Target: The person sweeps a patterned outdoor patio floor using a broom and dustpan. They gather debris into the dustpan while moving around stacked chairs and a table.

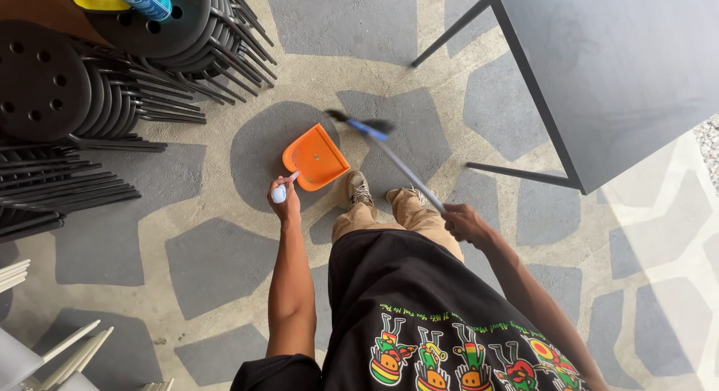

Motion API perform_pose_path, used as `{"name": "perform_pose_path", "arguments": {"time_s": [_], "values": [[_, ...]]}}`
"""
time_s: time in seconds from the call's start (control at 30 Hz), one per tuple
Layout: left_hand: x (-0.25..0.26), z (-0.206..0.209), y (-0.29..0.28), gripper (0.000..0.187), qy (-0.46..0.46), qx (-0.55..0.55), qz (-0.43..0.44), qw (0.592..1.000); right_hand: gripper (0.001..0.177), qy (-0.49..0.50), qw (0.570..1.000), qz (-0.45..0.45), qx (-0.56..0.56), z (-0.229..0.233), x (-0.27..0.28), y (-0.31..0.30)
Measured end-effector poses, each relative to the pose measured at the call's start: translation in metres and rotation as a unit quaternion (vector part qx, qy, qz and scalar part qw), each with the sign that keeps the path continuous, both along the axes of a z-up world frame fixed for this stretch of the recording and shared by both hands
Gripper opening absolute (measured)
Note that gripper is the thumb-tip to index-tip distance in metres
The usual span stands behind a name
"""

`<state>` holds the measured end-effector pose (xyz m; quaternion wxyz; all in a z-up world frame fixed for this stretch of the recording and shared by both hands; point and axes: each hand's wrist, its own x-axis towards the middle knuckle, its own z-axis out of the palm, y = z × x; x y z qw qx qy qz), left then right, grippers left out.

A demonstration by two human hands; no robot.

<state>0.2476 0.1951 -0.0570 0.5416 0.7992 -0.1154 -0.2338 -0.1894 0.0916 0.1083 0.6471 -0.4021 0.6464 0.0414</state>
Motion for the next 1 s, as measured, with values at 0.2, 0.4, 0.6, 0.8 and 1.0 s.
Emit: {"name": "perform_pose_path", "arguments": {"time_s": [0.2, 0.4, 0.6, 0.8, 1.0], "values": [[0.003, 0.0, -0.012, 0.015, -0.005, -0.011, 0.031, 0.999, 0.053, -0.05, 0.995, -0.023, 0.087, 0.115, 0.042, 0.004], [0.022, 0.008, -0.023, 0.014, -0.012, -0.024, 0.081, 0.996, 0.051, 0.0, 0.998, 0.063, 0.001, 0.1, 0.049, -0.023], [0.025, -0.003, -0.044, 0.013, -0.027, -0.032, 0.112, 0.993, 0.05, 0.17, 0.945, 0.242, -0.137, 0.027, 0.081, -0.074], [0.033, -0.008, -0.059, 0.01, -0.027, -0.027, 0.092, 0.995, 0.028, 0.178, 0.945, 0.27, -0.053, -0.109, 0.094, -0.086], [0.052, -0.029, -0.056, 0.011, -0.051, -0.006, 0.055, 0.997, 0.043, 0.012, 0.999, 0.03, -0.018, -0.036, 0.079, -0.038]]}}
